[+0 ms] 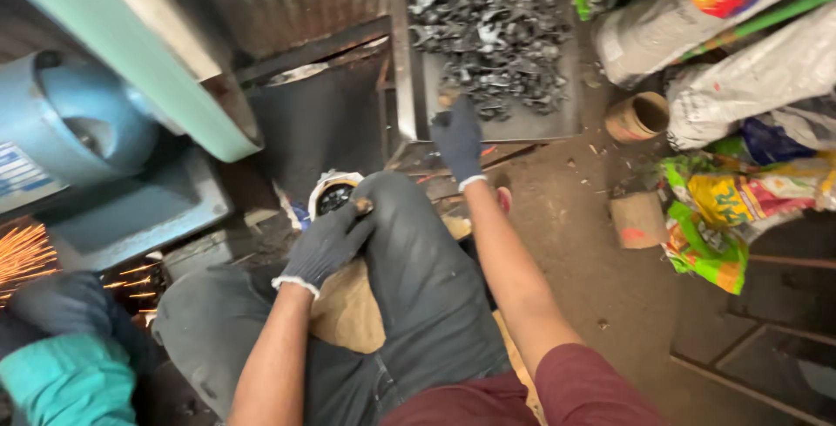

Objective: The person sits on the floor and repeatedly presses small metal parts against a belt grinder to smooth their surfaces. They handle the parts one at a time, rotating them in gloved hands to grind different edges, and place finished pieces into a nearby metal tray.

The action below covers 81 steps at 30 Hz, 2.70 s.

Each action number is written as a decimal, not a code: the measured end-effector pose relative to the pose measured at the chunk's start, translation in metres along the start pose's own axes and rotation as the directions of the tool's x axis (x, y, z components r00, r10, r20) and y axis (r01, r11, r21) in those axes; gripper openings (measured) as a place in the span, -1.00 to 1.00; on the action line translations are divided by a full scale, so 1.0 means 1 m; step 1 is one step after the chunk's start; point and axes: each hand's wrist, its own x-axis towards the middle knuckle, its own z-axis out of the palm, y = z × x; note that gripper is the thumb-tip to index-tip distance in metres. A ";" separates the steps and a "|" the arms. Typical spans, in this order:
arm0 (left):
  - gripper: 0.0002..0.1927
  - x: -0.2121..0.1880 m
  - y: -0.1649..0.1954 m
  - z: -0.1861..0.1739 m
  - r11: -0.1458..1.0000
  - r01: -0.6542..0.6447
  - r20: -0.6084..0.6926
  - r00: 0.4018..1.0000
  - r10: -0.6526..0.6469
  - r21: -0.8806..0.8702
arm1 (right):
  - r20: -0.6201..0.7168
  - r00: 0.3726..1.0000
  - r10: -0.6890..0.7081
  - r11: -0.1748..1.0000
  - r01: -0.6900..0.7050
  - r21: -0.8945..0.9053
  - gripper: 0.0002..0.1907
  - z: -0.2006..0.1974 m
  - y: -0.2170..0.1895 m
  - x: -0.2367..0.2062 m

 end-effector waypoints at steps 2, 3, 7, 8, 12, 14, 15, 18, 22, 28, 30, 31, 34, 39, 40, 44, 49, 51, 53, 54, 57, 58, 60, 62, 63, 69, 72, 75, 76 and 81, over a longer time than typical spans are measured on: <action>-0.54 0.006 -0.005 -0.010 0.996 -0.060 -0.068 0.996 0.056 -0.058 | -0.088 0.989 0.115 0.922 -0.073 0.380 -0.53 0.003 -0.012 -0.006; -0.55 0.009 -0.007 -0.015 0.989 -0.100 -0.136 0.987 0.085 -0.111 | -0.032 0.969 0.244 0.791 -0.180 0.585 -0.53 0.006 -0.021 -0.011; -0.57 0.005 -0.018 -0.026 0.533 0.170 0.052 0.972 -0.230 -0.829 | 0.360 0.905 0.227 0.282 -0.415 0.865 -0.56 0.024 -0.072 -0.054; -0.58 0.001 -0.022 -0.026 0.735 -0.105 -0.177 0.984 -0.021 -0.670 | 0.419 0.896 0.144 0.214 -0.442 0.871 -0.47 0.029 -0.085 -0.067; -0.61 -0.016 -0.046 -0.014 0.493 -0.257 -0.292 0.956 0.007 -0.831 | 0.554 0.830 0.063 0.271 -0.548 0.791 -0.52 0.040 -0.125 -0.108; -0.62 -0.022 -0.053 -0.007 0.238 -0.125 -0.179 0.958 -0.225 -0.963 | 0.564 0.820 0.098 0.386 -0.554 0.738 -0.62 0.039 -0.136 -0.117; -0.59 -0.024 -0.055 -0.005 0.355 -0.157 -0.265 0.923 -0.279 -0.922 | 0.634 0.765 0.116 0.404 -0.619 0.673 -0.68 0.037 -0.140 -0.120; -0.57 -0.032 -0.047 -0.005 0.609 -0.267 -0.492 0.838 -0.236 -0.747 | 0.774 0.623 0.113 0.449 -0.727 0.519 -0.73 0.030 -0.148 -0.120; -0.54 -0.045 -0.019 -0.021 0.943 -0.074 -0.652 0.739 -0.167 -0.325 | 0.791 0.611 0.009 0.411 -0.724 0.554 -0.79 0.024 -0.157 -0.114; -0.67 -0.053 0.008 -0.063 0.986 0.126 -0.637 0.770 -0.029 0.107 | 0.748 0.663 -0.030 0.481 -0.646 0.592 -0.80 0.035 -0.166 -0.101; -0.58 -0.053 0.003 -0.075 0.984 0.181 -0.626 0.767 -0.140 0.002 | 0.769 0.640 -0.020 0.507 -0.656 0.559 -0.79 0.046 -0.168 -0.098; -0.54 -0.052 -0.001 -0.078 0.975 0.214 -0.610 0.766 -0.202 -0.053 | 0.748 0.663 -0.040 0.560 -0.605 0.566 -0.79 0.054 -0.169 -0.097; -0.58 -0.044 -0.020 -0.080 0.961 0.208 -0.638 0.719 -0.276 -0.182 | 0.615 0.763 -0.198 0.644 -0.372 0.668 -0.79 0.082 -0.170 -0.099; -0.58 -0.010 -0.069 -0.067 0.905 0.386 -0.670 0.626 -0.399 -0.178 | 0.765 0.643 0.042 0.671 -0.585 0.455 -0.77 0.147 -0.171 -0.103; -0.56 -0.004 -0.081 -0.065 0.877 0.417 -0.680 0.572 -0.459 -0.240 | 0.760 0.650 -0.004 0.694 -0.545 0.470 -0.76 0.159 -0.170 -0.103; -0.56 0.015 -0.117 -0.058 0.917 0.245 -0.749 0.529 -0.399 -0.314 | 0.559 0.805 -0.201 0.773 -0.220 0.595 -0.75 0.191 -0.164 -0.097; -0.61 0.044 -0.109 -0.046 0.878 0.286 -0.699 0.531 -0.479 -0.385 | 0.628 0.778 -0.029 0.829 -0.333 0.450 -0.76 0.187 -0.148 -0.086; -0.66 0.055 -0.097 -0.044 0.882 0.175 -0.711 0.533 -0.459 -0.438 | 0.571 0.821 -0.004 0.822 -0.323 0.469 -0.76 0.175 -0.143 -0.082; -0.66 0.058 -0.083 -0.045 0.894 0.087 -0.719 0.562 -0.408 -0.439 | 0.512 0.858 0.038 0.861 -0.288 0.419 -0.75 0.160 -0.140 -0.082; -0.63 0.056 -0.077 -0.046 0.896 0.078 -0.692 0.608 -0.390 -0.438 | 0.462 0.886 0.039 0.850 -0.273 0.451 -0.74 0.152 -0.139 -0.084; -0.62 0.034 -0.060 -0.048 0.869 -0.051 -0.627 0.714 -0.312 -0.492 | 0.335 0.942 0.001 0.837 -0.185 0.516 -0.74 0.130 -0.142 -0.092; -0.62 0.025 -0.056 -0.049 0.851 -0.120 -0.620 0.737 -0.270 -0.512 | 0.297 0.953 -0.064 0.835 -0.111 0.538 -0.73 0.126 -0.144 -0.096; -0.60 0.007 -0.051 -0.054 0.925 0.085 -0.593 0.744 -0.306 -0.371 | 0.324 0.939 -0.114 0.815 -0.098 0.571 -0.73 0.122 -0.150 -0.101; -0.58 -0.003 -0.051 -0.061 0.949 0.170 -0.642 0.703 -0.305 -0.265 | 0.419 0.904 -0.086 0.773 -0.205 0.601 -0.74 0.125 -0.157 -0.103; -0.58 -0.005 -0.052 -0.063 0.952 0.167 -0.689 0.659 -0.301 -0.257 | 0.477 0.877 -0.059 0.739 -0.283 0.611 -0.74 0.128 -0.161 -0.103; -0.54 0.018 -0.070 -0.068 0.808 0.386 -0.614 0.526 -0.589 -0.445 | 0.637 0.771 0.016 0.713 -0.455 0.533 -0.75 0.155 -0.172 -0.090; -0.57 0.034 -0.075 -0.063 0.853 0.330 -0.638 0.567 -0.521 -0.404 | 0.565 0.824 0.032 0.749 -0.394 0.533 -0.76 0.158 -0.168 -0.086; -0.58 0.041 -0.071 -0.060 0.961 0.161 -0.748 0.604 -0.276 -0.225 | 0.493 0.869 0.051 0.627 -0.412 0.661 -0.77 0.152 -0.160 -0.088; -0.57 0.039 -0.068 -0.059 0.978 0.130 -0.757 0.619 -0.209 -0.163 | 0.479 0.874 0.078 0.590 -0.428 0.685 -0.77 0.148 -0.157 -0.089; -0.60 0.008 -0.051 -0.058 0.981 0.189 -0.672 0.733 -0.106 0.052 | 0.382 0.924 -0.018 0.624 -0.288 0.726 -0.74 0.126 -0.145 -0.098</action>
